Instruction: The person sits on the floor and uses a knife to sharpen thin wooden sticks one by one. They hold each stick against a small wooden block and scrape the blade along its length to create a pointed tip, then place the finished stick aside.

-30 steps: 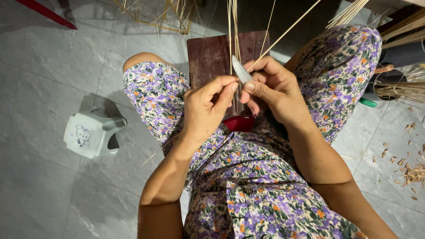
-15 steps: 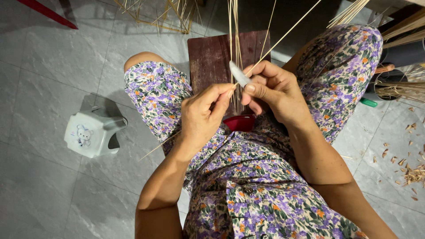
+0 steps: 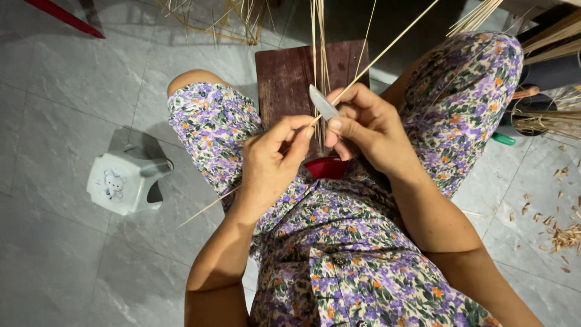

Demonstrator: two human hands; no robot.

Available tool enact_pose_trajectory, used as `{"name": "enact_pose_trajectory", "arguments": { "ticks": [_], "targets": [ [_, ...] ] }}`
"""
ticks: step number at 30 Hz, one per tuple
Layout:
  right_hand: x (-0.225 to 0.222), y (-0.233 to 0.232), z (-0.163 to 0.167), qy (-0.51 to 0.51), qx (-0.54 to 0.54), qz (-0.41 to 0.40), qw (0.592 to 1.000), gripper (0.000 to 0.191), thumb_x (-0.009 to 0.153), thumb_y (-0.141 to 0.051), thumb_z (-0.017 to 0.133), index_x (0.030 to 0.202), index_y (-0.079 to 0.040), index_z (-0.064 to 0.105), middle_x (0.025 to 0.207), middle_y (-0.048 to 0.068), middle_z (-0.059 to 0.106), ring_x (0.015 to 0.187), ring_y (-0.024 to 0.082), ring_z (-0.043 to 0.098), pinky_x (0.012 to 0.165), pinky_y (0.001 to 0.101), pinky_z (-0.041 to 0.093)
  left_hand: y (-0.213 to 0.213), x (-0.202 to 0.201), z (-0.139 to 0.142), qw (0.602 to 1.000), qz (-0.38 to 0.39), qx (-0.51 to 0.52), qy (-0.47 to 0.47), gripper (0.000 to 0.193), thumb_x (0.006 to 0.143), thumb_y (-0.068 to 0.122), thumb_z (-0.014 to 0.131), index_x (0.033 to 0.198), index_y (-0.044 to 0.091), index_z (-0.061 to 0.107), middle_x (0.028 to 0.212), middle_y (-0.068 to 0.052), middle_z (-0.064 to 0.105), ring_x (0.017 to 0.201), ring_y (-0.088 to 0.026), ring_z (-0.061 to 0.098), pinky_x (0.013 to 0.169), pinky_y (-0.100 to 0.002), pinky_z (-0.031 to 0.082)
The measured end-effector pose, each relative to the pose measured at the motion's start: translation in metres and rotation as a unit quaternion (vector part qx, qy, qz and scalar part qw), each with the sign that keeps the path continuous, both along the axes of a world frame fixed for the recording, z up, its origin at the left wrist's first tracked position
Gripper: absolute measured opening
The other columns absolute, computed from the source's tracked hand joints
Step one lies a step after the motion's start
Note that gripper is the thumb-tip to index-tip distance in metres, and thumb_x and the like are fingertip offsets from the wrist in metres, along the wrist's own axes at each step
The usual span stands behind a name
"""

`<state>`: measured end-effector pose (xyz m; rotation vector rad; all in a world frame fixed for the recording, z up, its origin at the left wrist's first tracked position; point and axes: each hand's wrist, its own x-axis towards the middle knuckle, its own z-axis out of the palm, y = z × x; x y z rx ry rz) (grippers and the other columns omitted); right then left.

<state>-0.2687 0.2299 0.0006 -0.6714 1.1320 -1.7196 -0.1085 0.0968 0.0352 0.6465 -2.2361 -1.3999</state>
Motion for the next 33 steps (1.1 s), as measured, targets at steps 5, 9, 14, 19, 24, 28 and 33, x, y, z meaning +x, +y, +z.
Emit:
{"name": "enact_pose_trajectory", "arguments": {
  "ticks": [5, 9, 14, 19, 24, 28, 33],
  "targets": [
    [0.004, -0.002, 0.007, 0.014, 0.018, 0.018, 1.0, 0.027, 0.105, -0.006, 0.059, 0.131, 0.0, 0.053, 0.086, 0.009, 0.068, 0.061, 0.011, 0.057, 0.054, 0.0207, 0.043, -0.001, -0.008, -0.002, 0.999, -0.005, -0.021, 0.038, 0.008, 0.102, 0.008, 0.07, 0.11, 0.006, 0.069, 0.078, -0.002, 0.07, 0.067, -0.006, 0.066, 0.058, -0.025, 0.052],
    [0.002, -0.003, 0.002, -0.014, 0.005, 0.014, 1.0, 0.024, 0.105, -0.006, 0.061, 0.127, 0.002, 0.056, 0.084, 0.01, 0.068, 0.058, 0.011, 0.056, 0.052, 0.0213, 0.042, -0.002, -0.007, -0.004, 0.997, -0.005, -0.059, 0.048, 0.004, 0.102, 0.008, 0.069, 0.106, 0.006, 0.068, 0.081, -0.004, 0.071, 0.067, -0.009, 0.067, 0.059, -0.027, 0.052],
    [-0.008, -0.001, -0.006, -0.051, -0.018, 0.006, 0.999, 0.022, 0.102, -0.005, 0.064, 0.122, 0.004, 0.06, 0.083, 0.012, 0.069, 0.058, 0.012, 0.056, 0.052, 0.0234, 0.044, -0.003, -0.001, -0.002, 0.999, -0.013, -0.05, 0.003, 0.003, 0.102, 0.009, 0.068, 0.104, 0.007, 0.069, 0.074, -0.003, 0.068, 0.061, -0.01, 0.067, 0.055, -0.028, 0.05],
    [-0.009, -0.002, -0.007, -0.048, -0.004, 0.007, 0.999, 0.021, 0.102, -0.005, 0.065, 0.12, 0.005, 0.061, 0.082, 0.013, 0.069, 0.056, 0.012, 0.054, 0.051, 0.023, 0.043, -0.003, 0.0, -0.002, 0.997, -0.02, -0.071, 0.009, 0.003, 0.103, 0.009, 0.068, 0.104, 0.007, 0.067, 0.076, -0.004, 0.067, 0.063, -0.012, 0.067, 0.056, -0.029, 0.051],
    [-0.012, -0.002, -0.008, -0.047, 0.0, 0.007, 0.999, 0.019, 0.102, -0.005, 0.065, 0.118, 0.004, 0.062, 0.082, 0.013, 0.069, 0.056, 0.012, 0.055, 0.051, 0.0237, 0.044, -0.002, 0.002, -0.003, 0.997, -0.016, -0.072, 0.0, 0.004, 0.101, 0.009, 0.069, 0.104, 0.006, 0.067, 0.077, -0.005, 0.068, 0.062, -0.013, 0.068, 0.056, -0.029, 0.051],
    [-0.014, -0.001, -0.009, -0.034, 0.003, 0.0, 0.999, 0.019, 0.102, -0.004, 0.066, 0.118, 0.004, 0.062, 0.082, 0.012, 0.069, 0.057, 0.011, 0.054, 0.051, 0.0232, 0.043, 0.0, 0.005, -0.003, 0.997, -0.015, -0.073, 0.022, 0.004, 0.101, 0.008, 0.069, 0.104, 0.005, 0.067, 0.085, -0.006, 0.071, 0.068, -0.013, 0.071, 0.058, -0.029, 0.053],
    [-0.023, 0.0, -0.008, -0.028, 0.005, -0.026, 0.999, 0.014, 0.101, -0.002, 0.064, 0.114, 0.003, 0.064, 0.08, 0.012, 0.07, 0.053, 0.011, 0.053, 0.049, 0.0233, 0.042, -0.001, 0.007, -0.003, 0.996, -0.016, -0.083, 0.023, 0.005, 0.101, 0.008, 0.069, 0.104, 0.004, 0.067, 0.088, -0.007, 0.072, 0.069, -0.013, 0.069, 0.06, -0.029, 0.052]
  ]
}}
